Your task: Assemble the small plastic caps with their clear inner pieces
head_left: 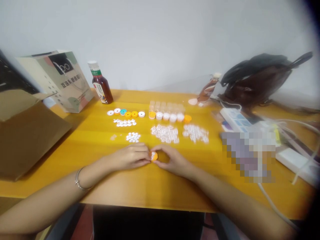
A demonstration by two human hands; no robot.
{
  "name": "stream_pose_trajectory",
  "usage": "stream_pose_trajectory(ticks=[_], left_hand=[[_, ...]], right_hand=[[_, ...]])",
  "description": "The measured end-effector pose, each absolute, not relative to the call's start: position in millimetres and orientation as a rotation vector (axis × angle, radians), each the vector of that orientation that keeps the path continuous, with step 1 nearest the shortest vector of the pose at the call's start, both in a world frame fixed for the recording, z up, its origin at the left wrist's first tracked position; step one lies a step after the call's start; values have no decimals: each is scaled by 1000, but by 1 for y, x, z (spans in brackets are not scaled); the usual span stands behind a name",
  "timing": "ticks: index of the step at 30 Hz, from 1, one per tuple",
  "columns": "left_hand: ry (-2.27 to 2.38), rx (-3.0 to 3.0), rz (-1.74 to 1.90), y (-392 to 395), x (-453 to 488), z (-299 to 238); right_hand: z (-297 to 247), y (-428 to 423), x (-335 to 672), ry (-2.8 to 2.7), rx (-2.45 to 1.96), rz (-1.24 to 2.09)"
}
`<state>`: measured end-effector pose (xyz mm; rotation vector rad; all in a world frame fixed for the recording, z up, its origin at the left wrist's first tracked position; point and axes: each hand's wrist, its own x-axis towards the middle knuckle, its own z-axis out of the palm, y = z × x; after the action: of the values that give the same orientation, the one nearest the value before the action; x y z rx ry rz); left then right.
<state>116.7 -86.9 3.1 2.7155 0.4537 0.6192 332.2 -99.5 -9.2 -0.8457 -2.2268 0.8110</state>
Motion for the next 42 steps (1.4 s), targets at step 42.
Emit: stream_pose_trajectory(ticks=[42], left_hand=[[1095,2738,944,-105,133,-3]], right_hand=[[-9,-107,315,-1250,-1041,1666]])
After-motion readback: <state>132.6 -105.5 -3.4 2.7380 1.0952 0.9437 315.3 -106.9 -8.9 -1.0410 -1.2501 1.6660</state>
